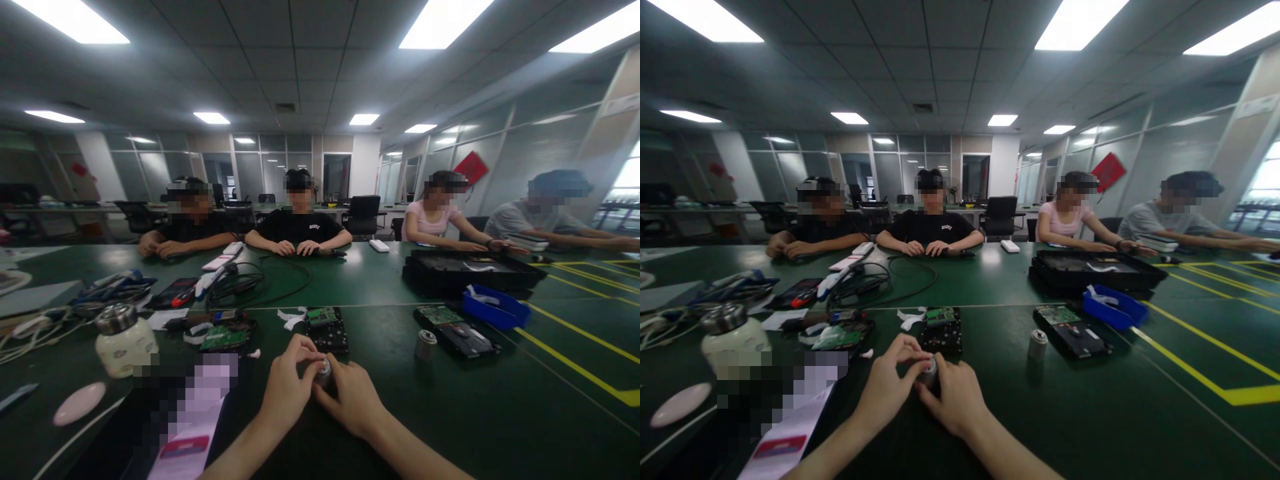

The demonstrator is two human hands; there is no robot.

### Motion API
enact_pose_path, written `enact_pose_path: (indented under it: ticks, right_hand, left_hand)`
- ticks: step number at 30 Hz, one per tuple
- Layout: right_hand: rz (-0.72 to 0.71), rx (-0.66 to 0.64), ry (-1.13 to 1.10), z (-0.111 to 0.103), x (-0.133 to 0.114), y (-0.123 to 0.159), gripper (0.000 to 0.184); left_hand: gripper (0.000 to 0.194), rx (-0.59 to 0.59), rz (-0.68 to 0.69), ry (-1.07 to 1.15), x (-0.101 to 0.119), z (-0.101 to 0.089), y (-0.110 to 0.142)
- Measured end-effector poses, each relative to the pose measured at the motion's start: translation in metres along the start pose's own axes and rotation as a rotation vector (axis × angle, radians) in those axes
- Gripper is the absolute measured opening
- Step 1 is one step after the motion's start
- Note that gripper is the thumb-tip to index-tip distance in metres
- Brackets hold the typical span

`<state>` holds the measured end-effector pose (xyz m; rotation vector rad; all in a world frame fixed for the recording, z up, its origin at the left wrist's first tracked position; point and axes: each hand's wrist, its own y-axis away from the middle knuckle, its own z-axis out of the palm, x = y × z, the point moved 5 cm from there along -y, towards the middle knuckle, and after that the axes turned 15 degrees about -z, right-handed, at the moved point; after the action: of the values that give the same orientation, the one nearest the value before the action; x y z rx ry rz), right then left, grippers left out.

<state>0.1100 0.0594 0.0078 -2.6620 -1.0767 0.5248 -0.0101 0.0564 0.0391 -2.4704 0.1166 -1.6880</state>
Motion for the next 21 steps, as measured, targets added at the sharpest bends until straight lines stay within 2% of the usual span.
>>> enact_pose_path:
  ticks: [3, 6, 8, 10, 14, 16, 21]
  right_hand:
    - [-0.018, 0.003, -0.01, -0.0004, -0.0006, -0.0002, 0.022]
    - [-0.01, -0.001, 0.001, -0.0001, -0.0001, -0.0006, 0.02]
    - [0.0, -0.009, 0.016, 0.0003, 0.0003, -0.0009, 0.019]
    - [0.004, -0.017, 0.025, 0.0006, 0.0003, -0.001, 0.019]
    - [-0.015, -0.004, 0.019, 0.0002, -0.0002, -0.0006, 0.02]
    - [-0.023, 0.007, 0.012, -0.0001, -0.0004, -0.0002, 0.022]
    - [-0.02, 0.008, 0.023, -0.0007, -0.001, -0.0003, 0.02]
  left_hand:
    - [0.019, -0.056, 0.049, -0.062, 0.0064, -0.0002, -0.0005]
    - [0.028, 0.038, 0.059, -0.131, 0.0062, -0.0036, 0.0001]
    - [0.027, 0.111, 0.042, -0.181, 0.0038, -0.005, 0.0009]
    - [0.026, 0.128, 0.025, -0.201, 0.0017, -0.0041, 0.0019]
    - [0.013, 0.044, 0.011, -0.14, -0.0005, 0.0016, 0.0037]
    - [0.016, 0.022, 0.017, -0.111, -0.0009, 0.0034, 0.0045]
    - [0.025, 0.114, 0.038, -0.118, -0.002, 0.0019, 0.0052]
